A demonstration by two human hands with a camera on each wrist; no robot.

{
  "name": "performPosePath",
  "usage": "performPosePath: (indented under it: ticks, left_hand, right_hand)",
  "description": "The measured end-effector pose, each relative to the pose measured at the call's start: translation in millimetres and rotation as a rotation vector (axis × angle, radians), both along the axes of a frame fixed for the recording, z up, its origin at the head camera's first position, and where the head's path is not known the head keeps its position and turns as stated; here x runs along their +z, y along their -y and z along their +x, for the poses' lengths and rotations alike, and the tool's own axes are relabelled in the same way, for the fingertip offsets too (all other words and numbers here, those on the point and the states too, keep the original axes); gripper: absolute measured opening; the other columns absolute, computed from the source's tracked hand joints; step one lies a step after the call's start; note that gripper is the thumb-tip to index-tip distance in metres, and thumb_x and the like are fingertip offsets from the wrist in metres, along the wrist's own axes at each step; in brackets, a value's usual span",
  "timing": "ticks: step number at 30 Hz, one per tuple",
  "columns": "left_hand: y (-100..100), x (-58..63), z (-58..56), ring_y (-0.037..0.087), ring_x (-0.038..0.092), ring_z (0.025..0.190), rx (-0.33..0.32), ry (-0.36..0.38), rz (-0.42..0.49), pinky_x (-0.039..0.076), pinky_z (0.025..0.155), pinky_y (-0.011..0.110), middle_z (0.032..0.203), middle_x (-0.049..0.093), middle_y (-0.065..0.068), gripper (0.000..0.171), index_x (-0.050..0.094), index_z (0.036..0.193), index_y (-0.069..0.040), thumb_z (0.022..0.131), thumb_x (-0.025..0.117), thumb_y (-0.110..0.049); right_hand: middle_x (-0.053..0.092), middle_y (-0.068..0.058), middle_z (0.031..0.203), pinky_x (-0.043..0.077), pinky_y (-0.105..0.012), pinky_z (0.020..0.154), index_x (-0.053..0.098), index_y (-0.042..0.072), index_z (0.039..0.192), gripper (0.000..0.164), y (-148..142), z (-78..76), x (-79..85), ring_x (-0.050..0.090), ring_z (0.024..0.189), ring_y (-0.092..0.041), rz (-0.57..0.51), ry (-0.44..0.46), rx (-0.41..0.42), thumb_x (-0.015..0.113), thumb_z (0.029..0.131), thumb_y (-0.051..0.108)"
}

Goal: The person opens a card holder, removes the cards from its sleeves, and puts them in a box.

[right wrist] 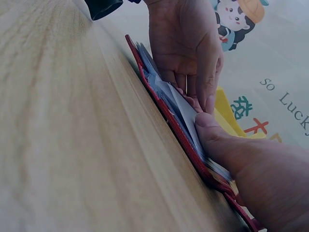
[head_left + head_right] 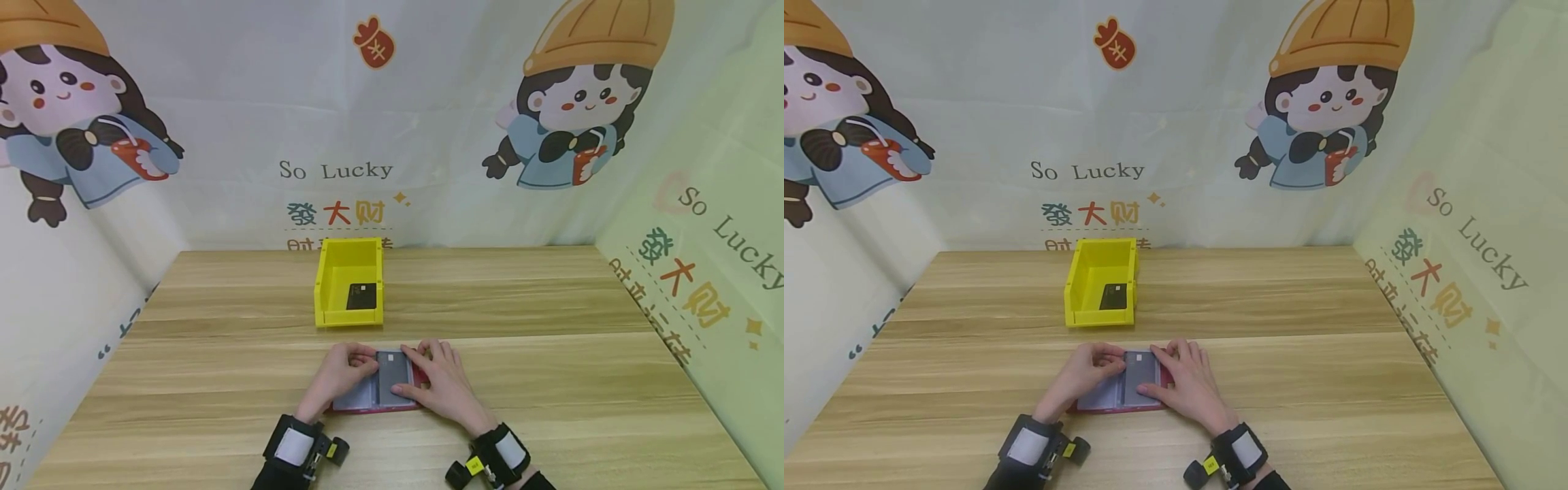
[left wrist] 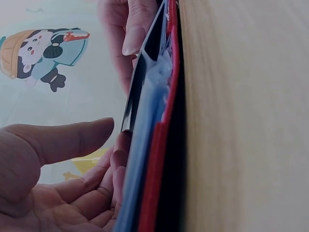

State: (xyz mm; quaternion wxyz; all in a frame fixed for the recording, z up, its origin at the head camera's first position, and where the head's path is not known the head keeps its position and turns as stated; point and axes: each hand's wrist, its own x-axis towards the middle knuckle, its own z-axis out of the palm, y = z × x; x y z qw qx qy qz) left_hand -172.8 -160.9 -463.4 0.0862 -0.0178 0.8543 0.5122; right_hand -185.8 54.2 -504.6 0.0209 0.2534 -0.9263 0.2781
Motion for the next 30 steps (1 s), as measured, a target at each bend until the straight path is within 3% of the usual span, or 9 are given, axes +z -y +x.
performPosePath:
  ticks: [14, 30]
  left_hand:
    - [-1.2, -1.9, 0.1, 0.013, 0.057, 0.072, -0.001, -0.04, -0.056, 0.042, 0.069, 0.027, 0.079, 0.073, 0.007, 0.025, 0.069, 0.112, 0.004, 0.091, 0.072, -0.009]
    - [-0.6, -5.0, -1.6, 0.013, 0.053, 0.07, 0.003, -0.007, -0.008, 0.041, 0.065, 0.026, 0.079, 0.068, 0.006, 0.024, 0.068, 0.114, 0.004, 0.092, 0.069, -0.003]
  right_hand:
    - [0.045, -0.002, 0.112, 0.025, -0.033, 0.084, 0.059, 0.017, 0.141, 0.069, 0.2, 0.8, 1.0, 0.035, 0.097, -0.018, 0.007, -0.009, 0.002, 0.075, 0.084, 0.051]
    - [0.043, -0.002, 0.113, 0.028, -0.038, 0.088, 0.058, 0.014, 0.143, 0.067, -0.7, -0.9, 1.7, 0.037, 0.103, -0.021, 0.023, 0.017, 0.024, 0.073, 0.087, 0.049]
